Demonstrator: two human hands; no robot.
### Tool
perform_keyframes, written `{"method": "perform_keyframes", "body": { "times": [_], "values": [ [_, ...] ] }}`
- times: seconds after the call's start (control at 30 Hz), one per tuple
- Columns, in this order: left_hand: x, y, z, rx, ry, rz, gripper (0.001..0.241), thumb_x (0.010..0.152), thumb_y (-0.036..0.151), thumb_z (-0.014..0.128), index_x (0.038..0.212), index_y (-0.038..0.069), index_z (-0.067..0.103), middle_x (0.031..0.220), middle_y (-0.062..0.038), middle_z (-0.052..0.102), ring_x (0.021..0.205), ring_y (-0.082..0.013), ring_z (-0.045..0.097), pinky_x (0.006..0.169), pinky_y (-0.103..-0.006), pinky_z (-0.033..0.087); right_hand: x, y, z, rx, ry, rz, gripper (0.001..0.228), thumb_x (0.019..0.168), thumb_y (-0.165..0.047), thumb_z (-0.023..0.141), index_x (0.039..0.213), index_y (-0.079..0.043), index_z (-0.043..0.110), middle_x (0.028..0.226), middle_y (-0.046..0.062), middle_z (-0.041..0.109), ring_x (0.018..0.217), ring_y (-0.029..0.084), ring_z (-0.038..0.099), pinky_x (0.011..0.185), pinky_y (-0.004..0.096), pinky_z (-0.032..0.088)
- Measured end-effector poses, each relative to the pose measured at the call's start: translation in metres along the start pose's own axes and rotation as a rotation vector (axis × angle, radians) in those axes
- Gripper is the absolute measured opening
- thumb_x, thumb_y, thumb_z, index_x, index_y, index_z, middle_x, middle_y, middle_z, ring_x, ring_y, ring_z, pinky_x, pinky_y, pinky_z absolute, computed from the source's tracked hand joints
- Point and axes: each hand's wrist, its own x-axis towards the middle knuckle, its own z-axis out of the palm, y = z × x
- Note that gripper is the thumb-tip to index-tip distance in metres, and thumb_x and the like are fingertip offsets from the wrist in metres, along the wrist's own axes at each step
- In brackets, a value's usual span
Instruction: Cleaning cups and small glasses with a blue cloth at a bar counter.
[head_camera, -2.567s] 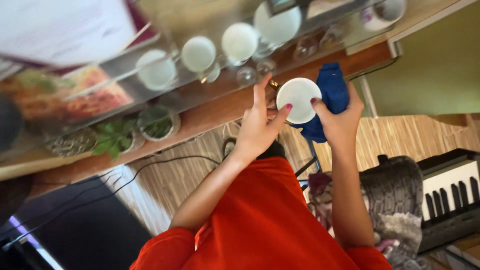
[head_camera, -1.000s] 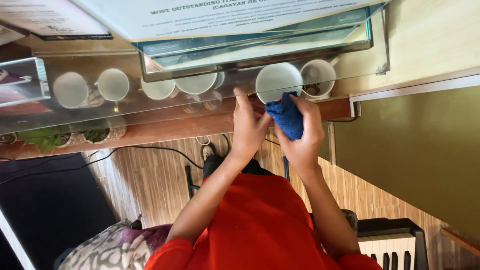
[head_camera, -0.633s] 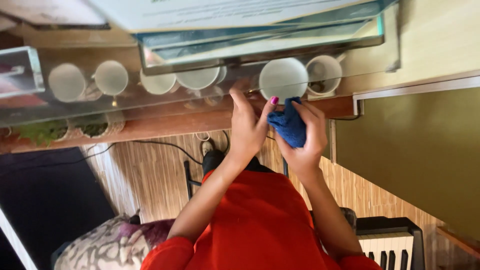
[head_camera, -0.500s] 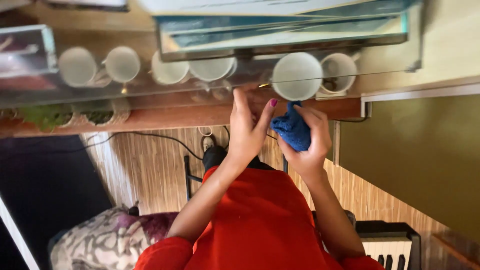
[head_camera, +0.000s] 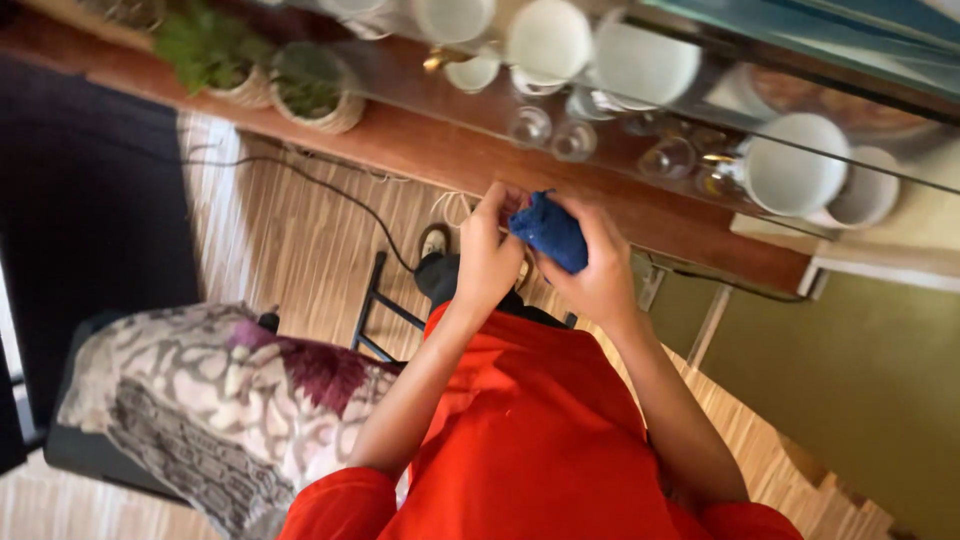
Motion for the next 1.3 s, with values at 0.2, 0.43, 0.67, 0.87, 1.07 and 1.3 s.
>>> {"method": "perform_keyframes", "body": {
  "times": [0.2,0.43,0.67,0.87,1.07,1.3],
  "values": [
    [0.008,-0.025,-0.048,0.167,0.097,0.069,0.038,0.076,-0.012,0.053,0.111,0.002,0.060,0.098,-0.018,0.072,0.089,-0.0385,0.071,0.071,-0.0404,0.054,0.025,-0.002,0.041,0.017,-0.173,-0.032,0.060,0.078,-0.004,0.080,0.134,0.000,0.058,0.127,0.022,0.065,0.117,0.042,0.065,0.099,0.046,0.053],
    [0.035,-0.045,-0.095,0.346,0.162,0.087,0.042,0.080,-0.010,0.060,0.119,0.004,0.057,0.108,-0.023,0.062,0.098,-0.0480,0.062,0.077,-0.0516,0.050,0.061,0.017,0.107,-0.096,-0.267,-0.007,0.057,0.077,-0.008,0.083,0.129,0.002,0.060,0.133,0.022,0.059,0.123,0.042,0.061,0.101,0.045,0.053],
    [0.070,-0.048,-0.117,0.179,0.124,0.016,0.065,0.082,-0.006,0.061,0.144,0.007,0.048,0.124,-0.022,0.057,0.104,-0.0426,0.063,0.088,-0.0462,0.053,0.096,0.049,0.162,-0.227,-0.254,-0.034,0.073,0.076,-0.008,0.086,0.141,0.005,0.055,0.157,0.024,0.040,0.137,0.045,0.051,0.110,0.046,0.048],
    [0.083,-0.073,-0.107,0.195,0.173,0.148,0.053,0.088,-0.001,0.065,0.138,0.006,0.053,0.144,-0.024,0.051,0.134,-0.0441,0.051,0.113,-0.0461,0.045,0.108,0.064,0.177,-0.339,-0.292,0.009,0.081,0.076,-0.003,0.077,0.150,0.008,0.047,0.163,0.032,0.029,0.141,0.048,0.047,0.105,0.046,0.051],
    [0.086,-0.076,-0.103,0.215,0.193,0.105,0.042,0.090,0.004,0.068,0.131,0.005,0.058,0.144,-0.024,0.051,0.134,-0.0442,0.052,0.113,-0.0467,0.045,0.112,0.057,0.175,-0.368,-0.331,0.030,0.076,0.079,-0.002,0.074,0.151,0.004,0.048,0.151,0.024,0.043,0.132,0.046,0.057,0.101,0.047,0.054],
    [0.083,-0.081,-0.096,0.212,0.209,0.078,0.041,0.090,0.007,0.070,0.129,0.004,0.056,0.140,-0.025,0.052,0.130,-0.0451,0.054,0.111,-0.0473,0.046,0.104,0.064,0.176,-0.402,-0.360,0.017,0.063,0.080,0.001,0.073,0.141,0.003,0.056,0.147,0.030,0.050,0.125,0.048,0.058,0.097,0.049,0.053]
  ]
}}
